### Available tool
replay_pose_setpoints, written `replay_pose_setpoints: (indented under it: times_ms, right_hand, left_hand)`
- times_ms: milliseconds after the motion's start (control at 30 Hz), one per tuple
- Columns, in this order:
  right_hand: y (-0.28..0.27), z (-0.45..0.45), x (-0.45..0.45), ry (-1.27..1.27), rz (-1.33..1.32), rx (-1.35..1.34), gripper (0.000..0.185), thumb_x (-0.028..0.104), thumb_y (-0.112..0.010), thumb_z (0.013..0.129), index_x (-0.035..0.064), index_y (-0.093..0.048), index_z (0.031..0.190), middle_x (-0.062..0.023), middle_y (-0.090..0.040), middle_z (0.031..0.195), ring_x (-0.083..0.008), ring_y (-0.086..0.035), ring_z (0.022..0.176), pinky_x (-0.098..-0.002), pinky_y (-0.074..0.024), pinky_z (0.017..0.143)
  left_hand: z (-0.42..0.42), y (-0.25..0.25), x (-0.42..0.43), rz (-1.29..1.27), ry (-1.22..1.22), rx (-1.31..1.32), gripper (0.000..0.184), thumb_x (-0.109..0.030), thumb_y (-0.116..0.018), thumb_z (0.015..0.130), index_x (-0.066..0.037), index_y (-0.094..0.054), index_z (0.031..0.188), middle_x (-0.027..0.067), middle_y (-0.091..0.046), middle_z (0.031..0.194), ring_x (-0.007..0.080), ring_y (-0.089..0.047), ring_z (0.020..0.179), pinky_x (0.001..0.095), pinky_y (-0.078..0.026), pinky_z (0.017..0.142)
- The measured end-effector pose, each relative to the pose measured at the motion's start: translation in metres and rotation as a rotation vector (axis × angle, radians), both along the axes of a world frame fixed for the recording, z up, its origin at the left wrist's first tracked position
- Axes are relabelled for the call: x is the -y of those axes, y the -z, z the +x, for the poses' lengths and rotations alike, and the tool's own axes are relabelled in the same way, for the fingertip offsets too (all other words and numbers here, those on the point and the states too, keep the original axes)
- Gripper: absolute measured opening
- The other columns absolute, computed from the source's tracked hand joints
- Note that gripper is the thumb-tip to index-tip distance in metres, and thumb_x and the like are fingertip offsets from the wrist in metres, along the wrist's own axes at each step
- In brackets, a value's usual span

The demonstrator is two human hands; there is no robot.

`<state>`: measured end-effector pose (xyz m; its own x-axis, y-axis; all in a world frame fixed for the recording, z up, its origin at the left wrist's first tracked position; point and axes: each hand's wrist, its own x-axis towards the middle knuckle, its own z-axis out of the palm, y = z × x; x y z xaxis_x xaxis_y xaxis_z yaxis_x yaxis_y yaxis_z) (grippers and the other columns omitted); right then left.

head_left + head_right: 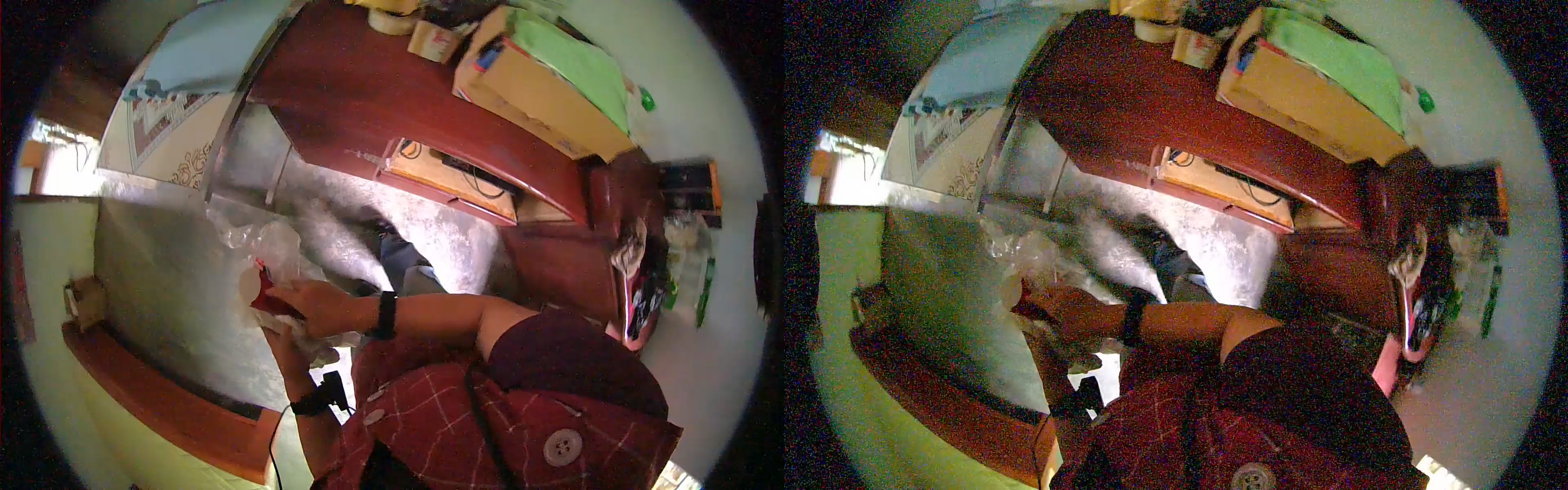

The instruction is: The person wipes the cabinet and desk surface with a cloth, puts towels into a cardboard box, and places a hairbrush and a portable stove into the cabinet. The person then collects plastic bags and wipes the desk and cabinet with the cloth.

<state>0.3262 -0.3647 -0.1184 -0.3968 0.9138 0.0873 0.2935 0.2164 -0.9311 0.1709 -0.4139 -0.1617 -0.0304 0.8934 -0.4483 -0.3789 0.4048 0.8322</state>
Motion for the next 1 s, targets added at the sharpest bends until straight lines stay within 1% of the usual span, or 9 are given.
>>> replay_pose_setpoints:
  times_ms: [67, 167, 267, 367, 433, 567, 700, 900, 1000]
  right_hand:
    - [-0.008, 0.012, 0.016, 0.061, 0.118, -0.101, 0.07, 0.007, -0.063, 0.062, 0.0045, -0.043, 0.128, -0.0233, -0.059, 0.097, -0.0396, -0.058, 0.089, -0.0427, -0.0472, 0.079]
    - [-0.02, 0.021, 0.04, -0.065, 0.111, -0.074, 0.081, 0.006, -0.062, 0.063, 0.0044, -0.03, 0.137, -0.0252, -0.06, 0.101, -0.0369, -0.061, 0.085, -0.0426, -0.0492, 0.075]
    - [-0.052, 0.041, 0.061, -0.352, -0.362, -0.228, 0.089, 0.006, -0.062, 0.064, 0.0036, -0.018, 0.142, -0.0268, -0.06, 0.098, -0.0334, -0.063, 0.081, -0.0414, -0.0505, 0.069]
    - [-0.118, 0.083, 0.091, -0.402, -0.47, 0.0, 0.093, 0.006, -0.061, 0.066, 0.0042, -0.011, 0.144, -0.0261, -0.062, 0.091, -0.0314, -0.064, 0.08, -0.0391, -0.0507, 0.066]
    - [-0.116, 0.09, 0.128, -0.316, -0.294, -0.185, 0.089, 0.009, -0.062, 0.065, 0.0039, -0.019, 0.142, -0.0226, -0.064, 0.085, -0.0326, -0.064, 0.078, -0.0407, -0.0503, 0.068]
    - [-0.077, 0.104, 0.188, -0.057, 0.25, 0.052, 0.082, 0.013, -0.064, 0.064, 0.0051, -0.031, 0.138, -0.0203, -0.064, 0.084, -0.0349, -0.063, 0.077, -0.0432, -0.0492, 0.07]
    - [-0.063, 0.126, 0.268, 0.097, 0.434, 0.079, 0.077, 0.018, -0.067, 0.062, 0.014, -0.041, 0.134, -0.0203, -0.062, 0.093, -0.0385, -0.06, 0.084, -0.046, -0.0463, 0.075]
    - [-0.131, 0.215, 0.409, 0.354, 0.259, 0.275, 0.061, 0.01, -0.061, 0.071, 0.0178, -0.049, 0.13, -0.0171, -0.063, 0.096, -0.0365, -0.06, 0.087, -0.0441, -0.0478, 0.075]
    - [-0.134, 0.246, 0.448, 0.527, 0.175, 0.356, 0.056, 0.011, -0.059, 0.075, 0.0161, -0.049, 0.13, -0.016, -0.063, 0.1, -0.0336, -0.061, 0.088, -0.0425, -0.0488, 0.075]
  left_hand:
    - [-0.014, 0.025, 0.019, -0.038, 0.022, -0.181, 0.068, -0.017, -0.059, 0.082, -0.003, -0.024, 0.139, 0.016, -0.04, 0.133, 0.027, -0.046, 0.117, 0.0382, -0.041, 0.095]
    - [0.009, -0.031, 0.018, -0.008, 0.195, -0.285, 0.072, -0.014, -0.063, 0.077, -0.002, -0.026, 0.138, 0.0153, -0.043, 0.132, 0.0258, -0.049, 0.114, 0.0369, -0.041, 0.095]
    - [0.031, -0.069, 0.033, 0.101, 0.337, -0.18, 0.06, -0.009, -0.062, 0.076, 0.001, -0.039, 0.13, 0.0137, -0.053, 0.12, 0.0228, -0.055, 0.104, 0.034, -0.045, 0.088]
    - [0.045, -0.079, 0.051, 0.164, 0.479, -0.132, 0.055, -0.008, -0.062, 0.076, 0.002, -0.042, 0.127, 0.0127, -0.055, 0.116, 0.0219, -0.056, 0.101, 0.0338, -0.045, 0.086]
    - [0.057, -0.078, 0.065, 0.187, 0.56, -0.142, 0.053, -0.007, -0.062, 0.076, 0.002, -0.044, 0.124, 0.0121, -0.056, 0.113, 0.0213, -0.056, 0.099, 0.0336, -0.046, 0.084]
    - [0.085, -0.077, 0.102, 0.252, 0.726, -0.22, 0.047, -0.006, -0.062, 0.076, 0.003, -0.048, 0.119, 0.0109, -0.058, 0.108, 0.02, -0.057, 0.095, 0.0333, -0.046, 0.081]
    - [0.122, -0.078, 0.151, 0.363, 0.965, -0.353, 0.041, -0.005, -0.062, 0.075, 0.003, -0.052, 0.115, 0.0096, -0.061, 0.102, 0.0188, -0.058, 0.091, 0.033, -0.047, 0.078]
    - [0.192, -0.079, 0.215, 0.625, 1.162, -0.466, 0.035, -0.003, -0.062, 0.075, 0.004, -0.057, 0.109, 0.0081, -0.063, 0.095, 0.0173, -0.06, 0.085, 0.0327, -0.048, 0.074]
    - [0.193, -0.087, 0.228, 0.429, 0.96, -0.401, 0.038, 0.002, -0.06, 0.074, 0.004, -0.054, 0.111, 0.0093, -0.062, 0.101, 0.0181, -0.059, 0.088, 0.034, -0.047, 0.078]
